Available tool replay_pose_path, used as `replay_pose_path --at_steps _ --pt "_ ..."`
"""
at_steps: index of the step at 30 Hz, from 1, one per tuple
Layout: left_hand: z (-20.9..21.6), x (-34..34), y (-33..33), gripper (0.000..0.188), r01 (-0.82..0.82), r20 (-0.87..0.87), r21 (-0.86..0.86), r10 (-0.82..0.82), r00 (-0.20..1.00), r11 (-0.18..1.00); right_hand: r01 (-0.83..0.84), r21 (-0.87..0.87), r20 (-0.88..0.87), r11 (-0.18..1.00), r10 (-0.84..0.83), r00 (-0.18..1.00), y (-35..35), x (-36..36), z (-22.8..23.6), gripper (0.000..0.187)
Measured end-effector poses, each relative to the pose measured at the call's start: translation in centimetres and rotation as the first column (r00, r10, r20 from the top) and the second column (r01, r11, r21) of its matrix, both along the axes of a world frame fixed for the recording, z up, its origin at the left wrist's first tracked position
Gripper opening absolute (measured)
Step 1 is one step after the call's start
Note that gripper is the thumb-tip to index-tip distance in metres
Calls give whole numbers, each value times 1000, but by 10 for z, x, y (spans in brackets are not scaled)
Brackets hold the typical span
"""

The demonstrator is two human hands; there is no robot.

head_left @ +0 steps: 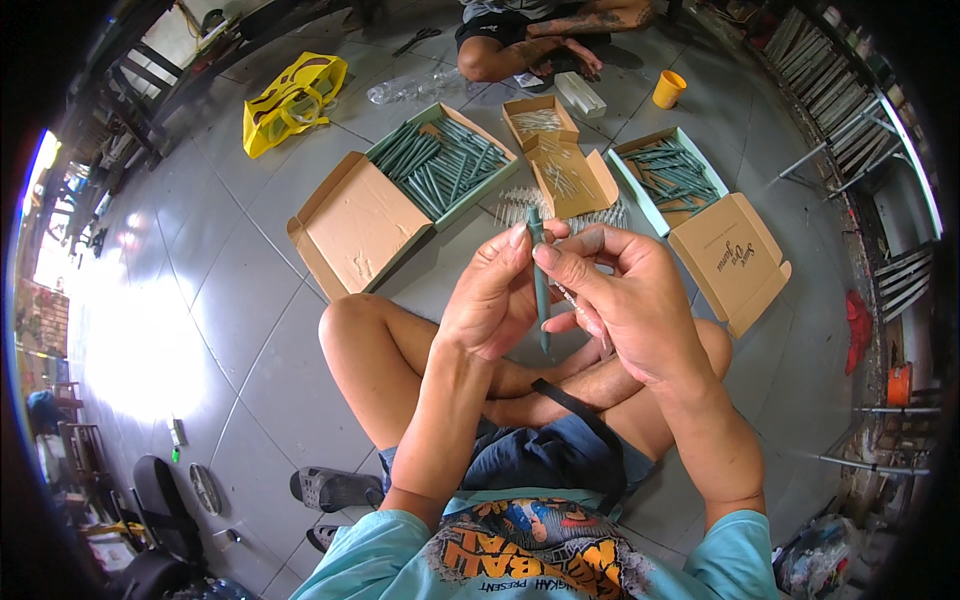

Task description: The person assembles small white plastic components by joining multiple pieces by hand and then inserting a metal rod into a green plastic tube.

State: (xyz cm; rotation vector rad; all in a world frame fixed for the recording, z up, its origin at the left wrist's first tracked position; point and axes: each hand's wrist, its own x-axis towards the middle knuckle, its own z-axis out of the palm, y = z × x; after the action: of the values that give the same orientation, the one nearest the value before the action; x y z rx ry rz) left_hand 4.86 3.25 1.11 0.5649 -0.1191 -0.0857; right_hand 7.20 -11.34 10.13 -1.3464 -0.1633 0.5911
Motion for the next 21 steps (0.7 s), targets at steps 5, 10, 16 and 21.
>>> replay_pose_path --at_steps 5,10,16,21 --pt "-2 3 4 50 31 4 -40 -31 1000 999 6 -18 -6 1000 -6 1000 3 -1 3 23" --pt "1 2 3 51 -3 8 2 3 1000 1000 15 -10 12 1000 -15 1000 5 -2 1 23" --pt "-1 1 5 54 -21 -2 49 21 1000 999 18 -33 2 999 -18 1000 7 -3 1 26" --pt "0 1 7 57 24 46 8 -24 999 1000 97 -24 42 995 -96 994 8 -2 0 44"
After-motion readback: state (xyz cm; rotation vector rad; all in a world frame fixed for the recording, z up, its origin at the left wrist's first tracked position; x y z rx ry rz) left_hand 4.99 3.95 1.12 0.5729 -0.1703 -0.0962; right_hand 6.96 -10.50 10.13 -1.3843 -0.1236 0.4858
